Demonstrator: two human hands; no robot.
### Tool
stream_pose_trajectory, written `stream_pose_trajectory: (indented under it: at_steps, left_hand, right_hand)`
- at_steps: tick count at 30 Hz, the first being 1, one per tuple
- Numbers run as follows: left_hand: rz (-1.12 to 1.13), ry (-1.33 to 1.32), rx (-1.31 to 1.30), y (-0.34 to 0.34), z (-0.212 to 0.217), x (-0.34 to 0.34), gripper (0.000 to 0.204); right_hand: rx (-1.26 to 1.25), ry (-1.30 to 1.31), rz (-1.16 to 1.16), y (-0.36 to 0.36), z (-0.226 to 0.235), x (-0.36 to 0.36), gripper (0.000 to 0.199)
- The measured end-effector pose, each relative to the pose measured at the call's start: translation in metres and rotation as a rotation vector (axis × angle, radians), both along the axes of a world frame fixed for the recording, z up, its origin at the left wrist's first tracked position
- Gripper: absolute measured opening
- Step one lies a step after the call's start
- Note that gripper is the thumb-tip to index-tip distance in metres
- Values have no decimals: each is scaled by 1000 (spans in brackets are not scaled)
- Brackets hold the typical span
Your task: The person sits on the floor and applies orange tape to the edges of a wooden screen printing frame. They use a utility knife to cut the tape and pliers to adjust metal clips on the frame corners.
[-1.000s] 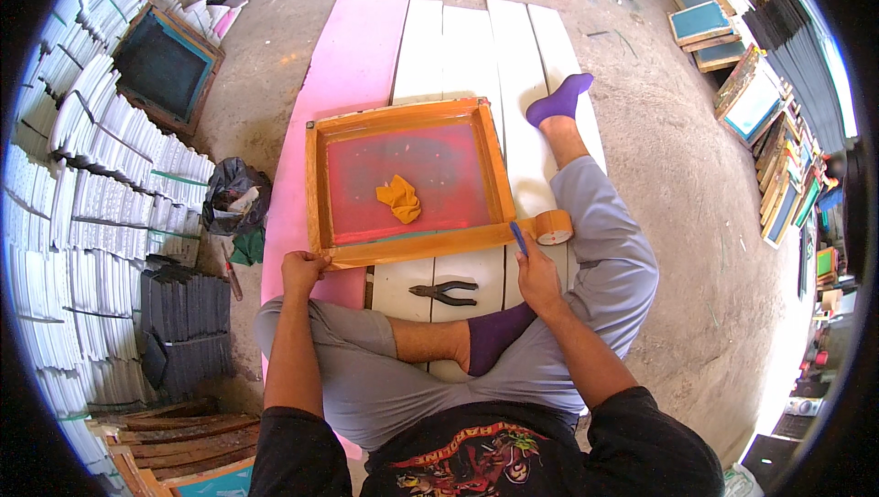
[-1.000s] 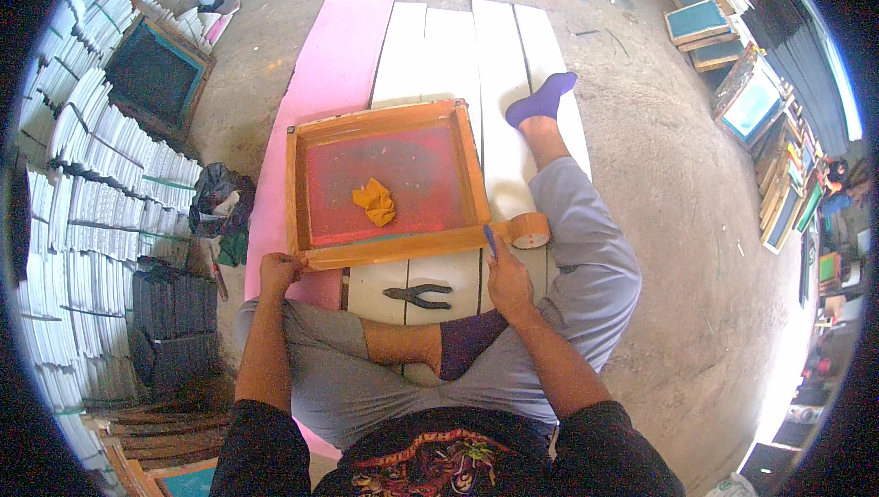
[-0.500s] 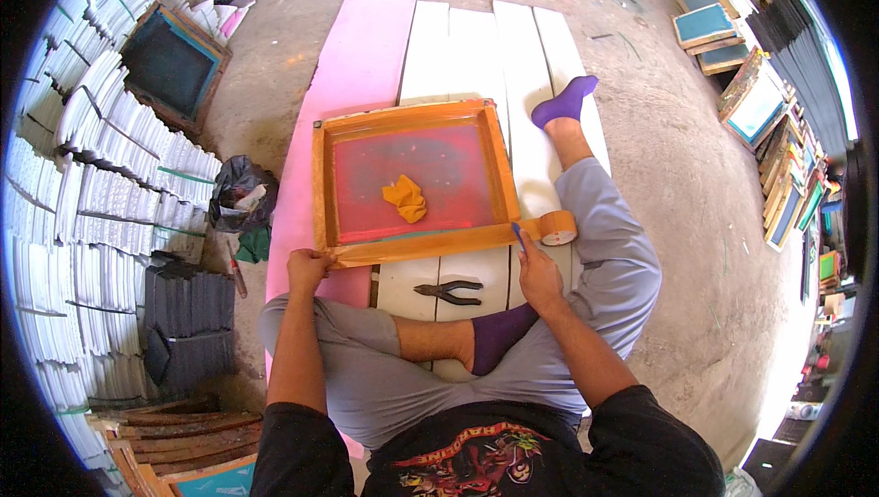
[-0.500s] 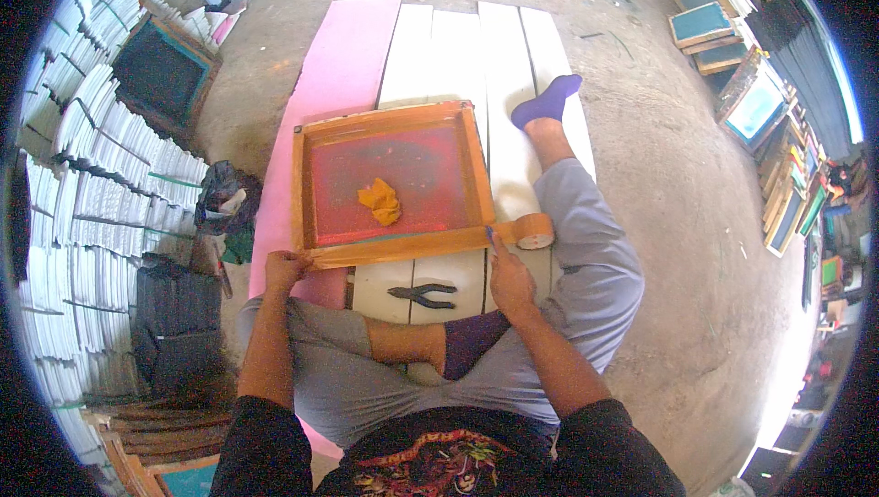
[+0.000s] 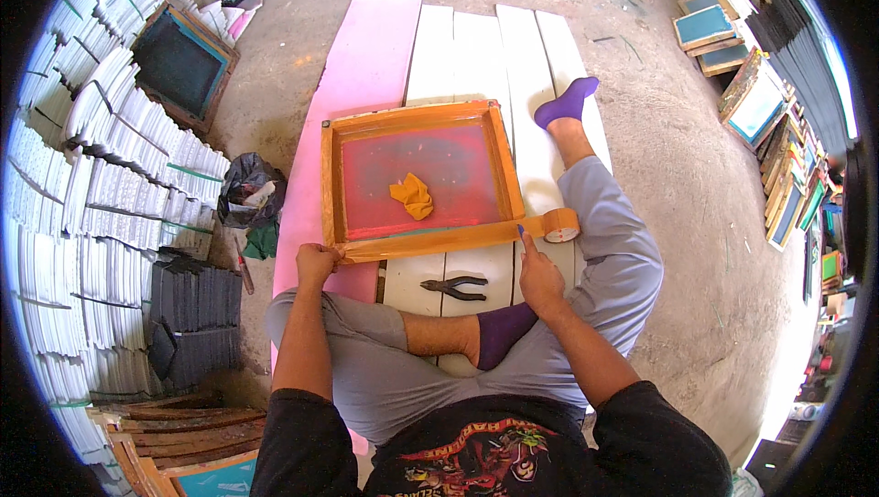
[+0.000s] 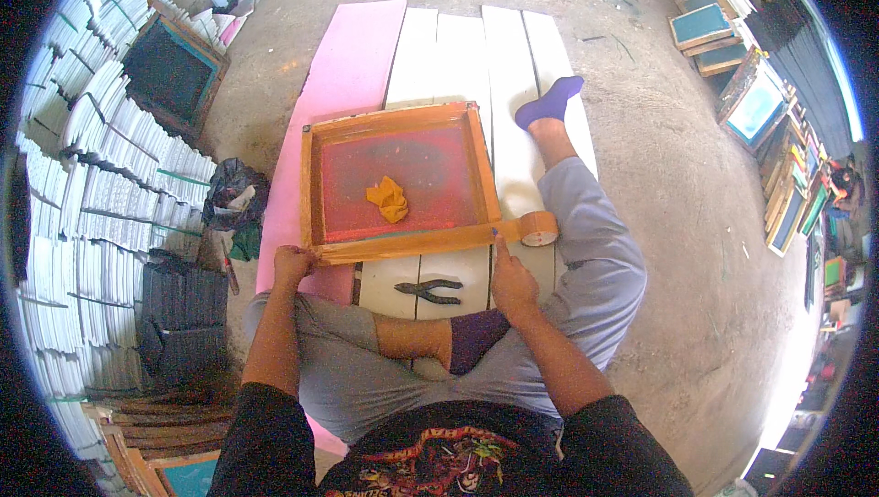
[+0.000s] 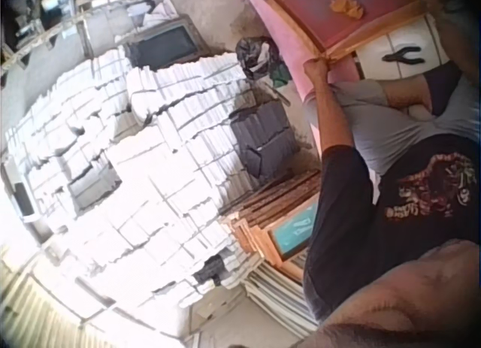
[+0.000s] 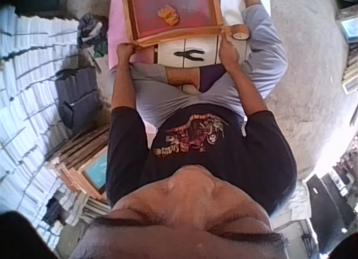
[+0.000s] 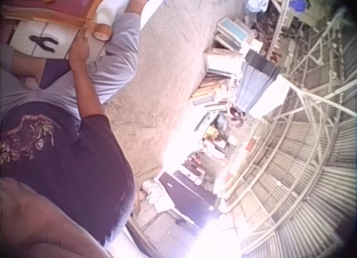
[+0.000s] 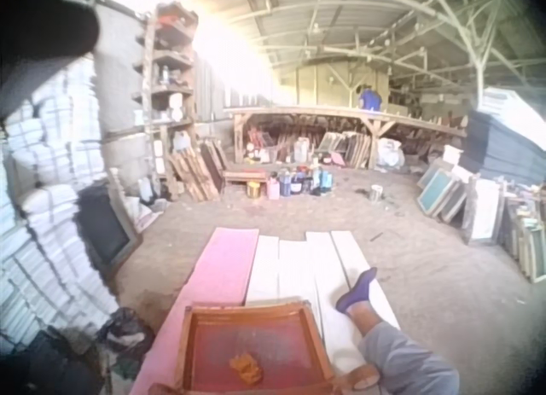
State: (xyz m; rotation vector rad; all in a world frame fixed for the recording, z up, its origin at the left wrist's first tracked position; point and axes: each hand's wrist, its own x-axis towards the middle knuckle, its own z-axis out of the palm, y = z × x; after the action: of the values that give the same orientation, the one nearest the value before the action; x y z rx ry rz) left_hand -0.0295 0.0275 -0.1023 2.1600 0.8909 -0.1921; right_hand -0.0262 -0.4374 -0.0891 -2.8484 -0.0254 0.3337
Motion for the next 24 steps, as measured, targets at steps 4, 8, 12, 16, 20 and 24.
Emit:
stream_pose_trajectory:
  at_steps: [4,8,12,16,20,24]
  left_hand:
    - [28,-16,-29,-2,-1,0,25]
    - [35,-39,-75,-4,3,0,23]
    - [-10,-12,-10,-6,10,2,21]
    - [21,-56,-73,-6,10,1,21]
    - [31,-70,-129,0,-5,3,22]
    - [7,-84,-85,-1,2,-1,22]
  right_hand:
    - [47,7,14,1,14,-12,60]
    - [38,-21,26,-7,-1,-18,59]
    - [46,-33,24,-7,-1,-22,56]
    - [67,24,-1,-5,18,-24,53]
    - [79,142,-30,-17,-4,-29,52]
    - [95,37,-149,-9,40,-31,51]
